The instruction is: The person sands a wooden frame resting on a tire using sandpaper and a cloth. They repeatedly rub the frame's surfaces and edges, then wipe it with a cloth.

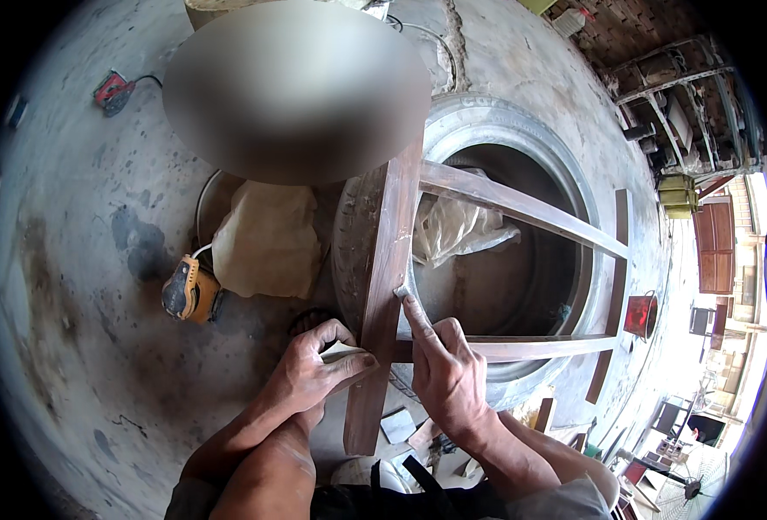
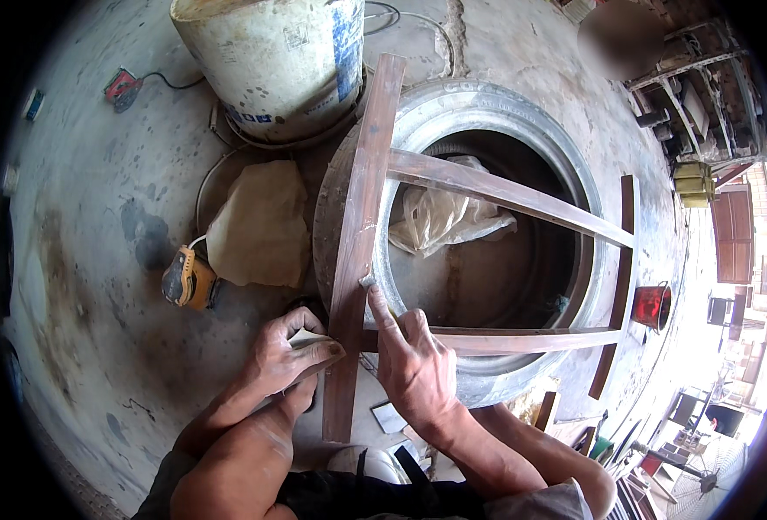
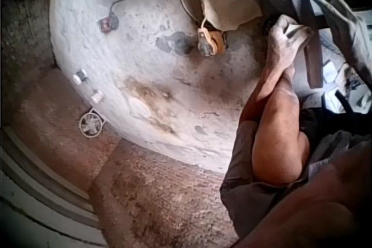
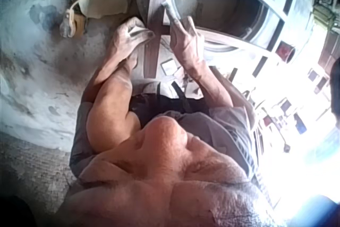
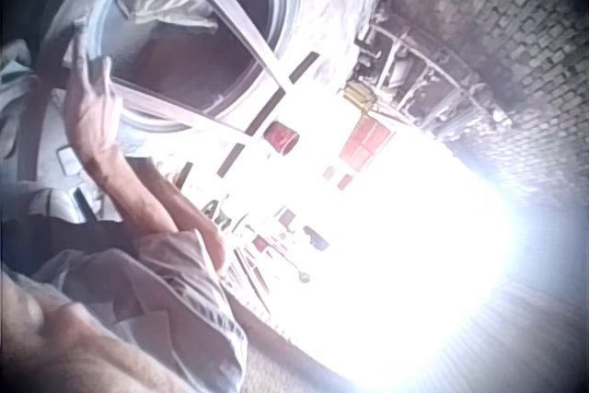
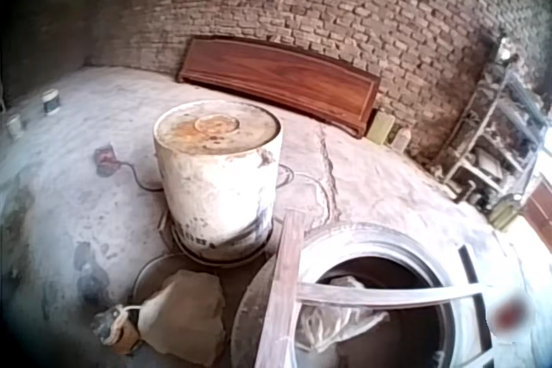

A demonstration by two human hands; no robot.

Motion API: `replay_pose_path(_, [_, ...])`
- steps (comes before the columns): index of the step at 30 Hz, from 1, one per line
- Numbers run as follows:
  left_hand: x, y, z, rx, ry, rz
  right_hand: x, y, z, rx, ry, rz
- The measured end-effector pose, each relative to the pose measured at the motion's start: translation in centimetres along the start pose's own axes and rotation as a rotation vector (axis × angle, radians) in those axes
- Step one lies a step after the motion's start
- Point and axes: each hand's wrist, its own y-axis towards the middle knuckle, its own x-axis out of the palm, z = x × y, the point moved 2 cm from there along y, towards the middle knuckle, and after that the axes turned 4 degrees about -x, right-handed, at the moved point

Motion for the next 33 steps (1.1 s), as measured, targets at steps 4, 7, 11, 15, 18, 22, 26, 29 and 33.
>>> replay_pose_path(4, [-0.1,0.0,-0.3,0.019,-0.002,0.004,0.0,0.9,0.3,-0.031,0.002,0.043])
replay_pose_path(7, [-0.1,0.1,-0.2,0.021,0.002,0.002,0.0,0.8,0.4,-0.021,0.008,0.039])
replay_pose_path(11, [-0.1,0.0,0.1,0.015,0.017,-0.002,0.0,0.7,0.5,-0.018,-0.002,0.03])
replay_pose_path(15, [-0.2,-0.1,0.4,-0.013,0.046,0.002,-0.1,1.2,0.6,-0.022,0.007,0.033])
replay_pose_path(18, [-0.2,0.0,0.3,0.018,0.04,-0.007,0.0,0.2,0.3,-0.011,-0.012,0.011])
replay_pose_path(22, [-0.2,-0.1,0.2,0.017,0.027,-0.001,0.0,1.5,0.6,-0.022,0.003,0.042])
replay_pose_path(26, [-0.1,0.1,0.1,-0.008,0.023,-0.007,-0.1,0.4,0.6,-0.012,-0.007,0.013])
replay_pose_path(29, [-0.2,0.0,0.1,0.006,0.035,0.004,-0.1,1.1,0.6,-0.039,-0.006,0.043])
replay_pose_path(33, [-0.2,0.0,0.3,-0.012,0.044,0.001,-0.1,1.3,0.7,-0.047,-0.007,0.058])
